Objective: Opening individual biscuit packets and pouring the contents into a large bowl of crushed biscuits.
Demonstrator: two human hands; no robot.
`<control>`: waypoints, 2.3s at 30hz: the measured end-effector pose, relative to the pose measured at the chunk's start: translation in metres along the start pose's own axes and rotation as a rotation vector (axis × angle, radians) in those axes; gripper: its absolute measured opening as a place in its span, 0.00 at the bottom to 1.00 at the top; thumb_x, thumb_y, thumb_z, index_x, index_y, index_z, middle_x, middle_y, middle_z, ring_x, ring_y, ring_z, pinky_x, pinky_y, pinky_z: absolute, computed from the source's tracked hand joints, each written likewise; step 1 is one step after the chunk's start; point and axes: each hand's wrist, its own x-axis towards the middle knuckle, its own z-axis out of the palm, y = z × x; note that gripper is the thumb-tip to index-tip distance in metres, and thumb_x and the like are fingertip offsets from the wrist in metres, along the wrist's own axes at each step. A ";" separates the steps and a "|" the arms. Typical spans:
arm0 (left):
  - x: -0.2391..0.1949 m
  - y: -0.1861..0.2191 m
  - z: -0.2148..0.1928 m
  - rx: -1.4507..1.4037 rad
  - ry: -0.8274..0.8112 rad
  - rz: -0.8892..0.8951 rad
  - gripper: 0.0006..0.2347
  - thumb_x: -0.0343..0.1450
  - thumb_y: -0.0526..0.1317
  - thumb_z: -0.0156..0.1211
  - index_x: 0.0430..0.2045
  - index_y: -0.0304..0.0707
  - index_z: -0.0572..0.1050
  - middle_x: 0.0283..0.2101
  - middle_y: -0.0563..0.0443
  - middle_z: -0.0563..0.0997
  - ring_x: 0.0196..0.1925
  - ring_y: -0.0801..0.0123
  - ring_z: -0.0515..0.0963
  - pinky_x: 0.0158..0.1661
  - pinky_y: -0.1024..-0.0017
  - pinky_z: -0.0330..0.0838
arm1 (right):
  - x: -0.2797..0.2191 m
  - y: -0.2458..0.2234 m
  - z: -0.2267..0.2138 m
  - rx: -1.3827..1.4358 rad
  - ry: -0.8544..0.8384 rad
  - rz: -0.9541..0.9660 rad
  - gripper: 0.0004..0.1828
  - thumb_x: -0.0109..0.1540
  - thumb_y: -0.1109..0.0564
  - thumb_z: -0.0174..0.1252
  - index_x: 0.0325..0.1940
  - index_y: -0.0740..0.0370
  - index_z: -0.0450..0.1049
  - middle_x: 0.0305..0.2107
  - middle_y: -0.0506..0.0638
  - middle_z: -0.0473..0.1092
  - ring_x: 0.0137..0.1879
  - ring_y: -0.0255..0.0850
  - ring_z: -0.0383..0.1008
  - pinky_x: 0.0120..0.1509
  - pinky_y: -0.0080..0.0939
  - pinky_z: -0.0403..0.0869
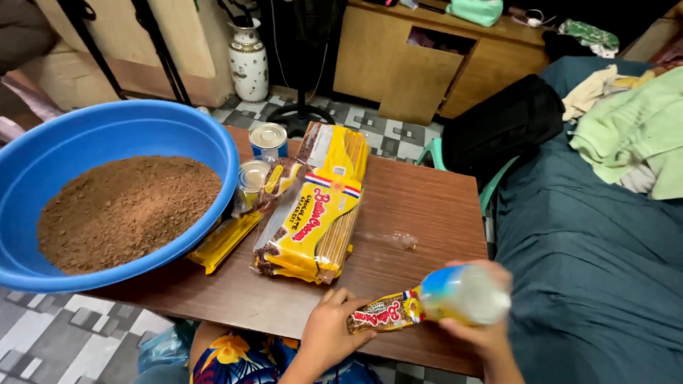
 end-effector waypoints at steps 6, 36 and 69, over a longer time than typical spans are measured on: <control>0.000 -0.016 0.012 0.038 0.090 0.129 0.20 0.53 0.49 0.74 0.37 0.48 0.80 0.31 0.56 0.71 0.35 0.63 0.71 0.34 0.66 0.68 | 0.008 -0.013 0.004 -0.197 -0.048 0.081 0.51 0.35 0.52 0.74 0.58 0.63 0.57 0.51 0.59 0.66 0.58 0.47 0.70 0.65 0.43 0.63; 0.004 -0.008 0.007 0.015 0.045 -0.002 0.20 0.54 0.48 0.73 0.39 0.52 0.80 0.31 0.58 0.71 0.39 0.66 0.72 0.38 0.68 0.69 | 0.007 -0.001 -0.003 -0.426 0.032 0.120 0.50 0.31 0.58 0.76 0.54 0.62 0.63 0.49 0.54 0.66 0.55 0.41 0.69 0.64 0.38 0.63; 0.004 -0.011 0.006 -0.018 0.039 0.037 0.19 0.54 0.45 0.74 0.39 0.50 0.80 0.31 0.57 0.72 0.37 0.66 0.72 0.39 0.71 0.68 | 0.001 -0.003 -0.030 -0.131 -0.048 0.158 0.51 0.33 0.52 0.75 0.56 0.65 0.60 0.49 0.60 0.70 0.56 0.47 0.72 0.64 0.42 0.65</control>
